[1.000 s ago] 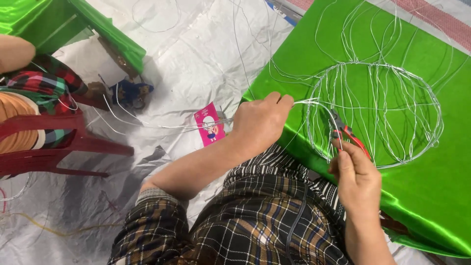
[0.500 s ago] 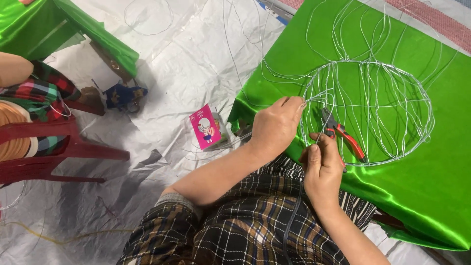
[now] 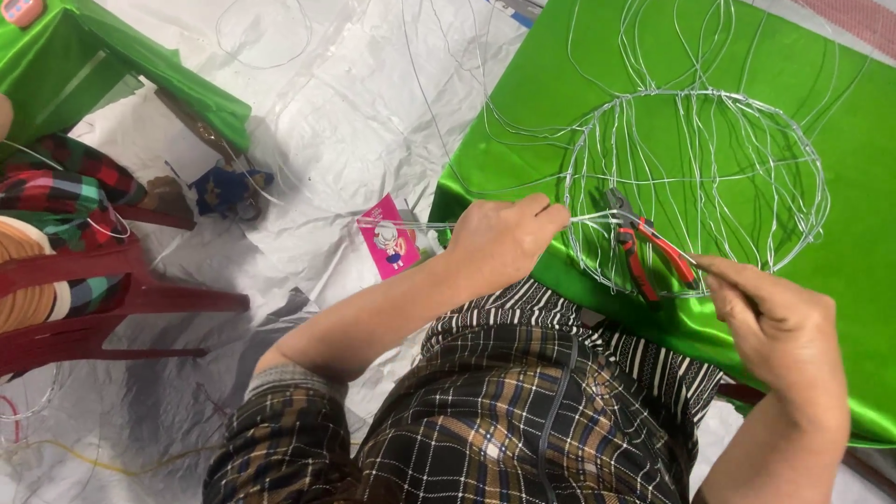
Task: Fabricating a circular metal frame by bending and cutting thin wires on a work surface.
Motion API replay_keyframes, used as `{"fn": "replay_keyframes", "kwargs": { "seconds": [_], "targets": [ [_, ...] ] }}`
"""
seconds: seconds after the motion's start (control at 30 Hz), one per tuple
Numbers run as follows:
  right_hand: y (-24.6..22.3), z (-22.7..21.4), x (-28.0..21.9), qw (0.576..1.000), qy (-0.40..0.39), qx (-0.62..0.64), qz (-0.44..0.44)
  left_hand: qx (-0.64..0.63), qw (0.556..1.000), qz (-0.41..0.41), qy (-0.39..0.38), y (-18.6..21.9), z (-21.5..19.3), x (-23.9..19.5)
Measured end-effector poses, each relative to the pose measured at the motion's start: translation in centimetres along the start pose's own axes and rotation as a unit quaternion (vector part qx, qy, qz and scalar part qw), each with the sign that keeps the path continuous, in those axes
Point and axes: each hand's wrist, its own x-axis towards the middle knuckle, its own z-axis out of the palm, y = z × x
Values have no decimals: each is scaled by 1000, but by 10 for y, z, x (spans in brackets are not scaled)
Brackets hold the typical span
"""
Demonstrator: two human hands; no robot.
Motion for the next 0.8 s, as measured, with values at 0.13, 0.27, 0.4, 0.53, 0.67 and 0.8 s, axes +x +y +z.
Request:
{"fn": "replay_keyframes", "kwargs": {
  "seconds": [0.13,0.27,0.4,0.53,0.67,0.8],
  "targets": [
    [-24,4,11,999,-48,-17,1,48,998,39,9,-5,0,5],
    [-85,33,22,997,-10,-57,-60,40,994,73,-64,5,6,8],
    [-99,38,19,994,38,-63,-86,-5,996,87,5,17,-22,9],
    [-96,38,14,989,33,-105,-102,-10,995,103,6,8,-25,4],
    [-94,28,12,984,-1,-113,-139,-5,990,138,3,-5,-21,3],
    [-73,21,10,988,-88,38,-122,-87,973,209,-34,-21,4,1]
  ]
}}
